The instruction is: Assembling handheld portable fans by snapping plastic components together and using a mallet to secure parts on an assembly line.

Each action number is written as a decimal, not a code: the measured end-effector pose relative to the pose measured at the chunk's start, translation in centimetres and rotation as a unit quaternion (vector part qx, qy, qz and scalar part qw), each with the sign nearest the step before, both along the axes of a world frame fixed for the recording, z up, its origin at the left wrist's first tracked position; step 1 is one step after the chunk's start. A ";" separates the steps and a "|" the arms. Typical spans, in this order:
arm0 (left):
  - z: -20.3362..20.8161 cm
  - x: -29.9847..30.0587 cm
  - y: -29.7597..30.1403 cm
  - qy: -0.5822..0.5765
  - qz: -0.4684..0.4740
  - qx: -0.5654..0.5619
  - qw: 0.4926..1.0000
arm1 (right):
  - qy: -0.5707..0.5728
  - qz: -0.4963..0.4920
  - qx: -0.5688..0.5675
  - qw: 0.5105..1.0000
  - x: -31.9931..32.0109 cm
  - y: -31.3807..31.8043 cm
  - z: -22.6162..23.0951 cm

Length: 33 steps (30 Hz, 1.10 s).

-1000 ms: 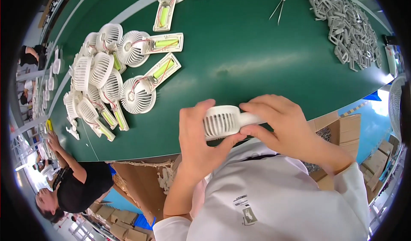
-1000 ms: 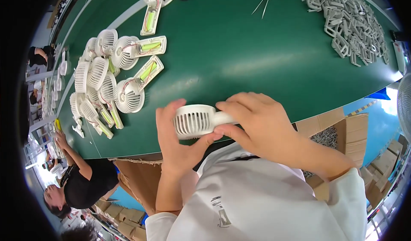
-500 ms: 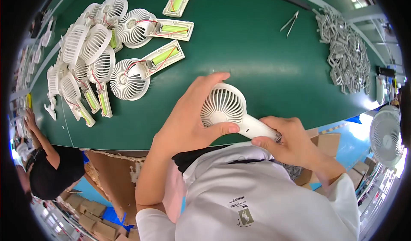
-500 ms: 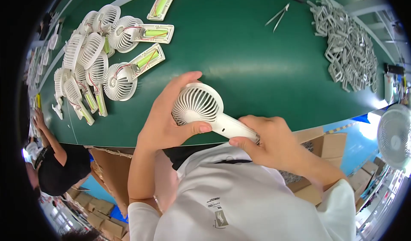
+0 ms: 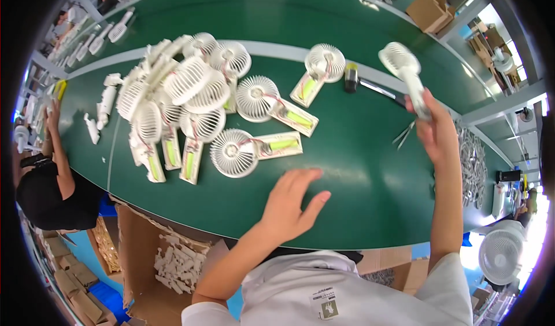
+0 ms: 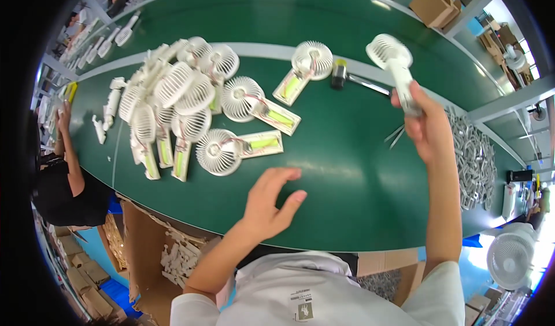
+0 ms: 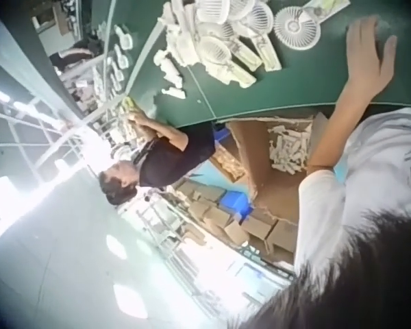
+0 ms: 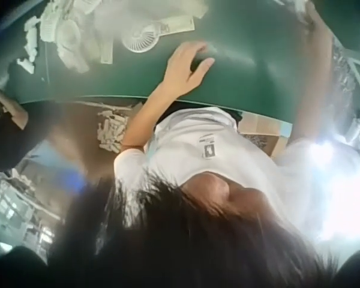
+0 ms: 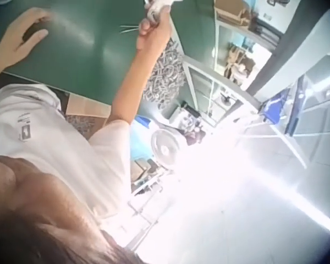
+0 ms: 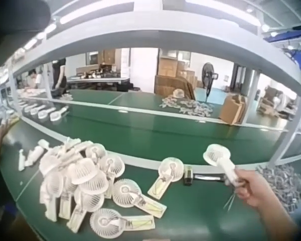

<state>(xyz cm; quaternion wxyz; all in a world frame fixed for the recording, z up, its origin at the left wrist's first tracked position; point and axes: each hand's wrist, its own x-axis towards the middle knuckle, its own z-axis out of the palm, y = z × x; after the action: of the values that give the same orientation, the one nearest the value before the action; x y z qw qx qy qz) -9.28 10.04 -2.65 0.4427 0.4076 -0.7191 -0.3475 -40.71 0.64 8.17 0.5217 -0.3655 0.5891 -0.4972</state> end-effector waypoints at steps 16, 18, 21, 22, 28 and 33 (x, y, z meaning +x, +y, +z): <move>5.7 19.3 -6.5 -0.140 0.451 -0.290 0.832 | 0.319 0.003 -0.094 0.943 1.2 -3.7 -3.9; 6.7 27.5 -10.4 -0.081 0.527 -0.256 0.807 | 0.384 0.005 -0.144 0.912 -1.0 0.4 -5.8; 8.7 28.2 -12.2 -0.146 0.478 -0.229 0.835 | 0.420 -0.011 -0.141 0.897 -4.6 6.6 -7.6; 9.7 26.9 -12.6 -0.174 0.408 -0.204 0.873 | 0.426 -0.017 -0.111 0.898 -5.3 8.7 -7.7; 12.3 19.2 -14.1 -0.320 0.249 -0.279 0.870 | 0.615 -0.065 -0.158 0.770 -4.2 15.5 -6.0; 12.5 16.0 -11.8 -0.401 0.167 -0.333 0.837 | 0.643 -0.061 -0.002 0.764 -5.0 16.1 -4.7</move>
<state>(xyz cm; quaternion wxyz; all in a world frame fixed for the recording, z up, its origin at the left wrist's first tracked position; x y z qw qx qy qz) 6.75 -1.81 9.84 0.2763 0.4528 -0.8272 0.1855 -45.69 16.69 3.43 -0.0109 -0.5640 0.8065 -0.1773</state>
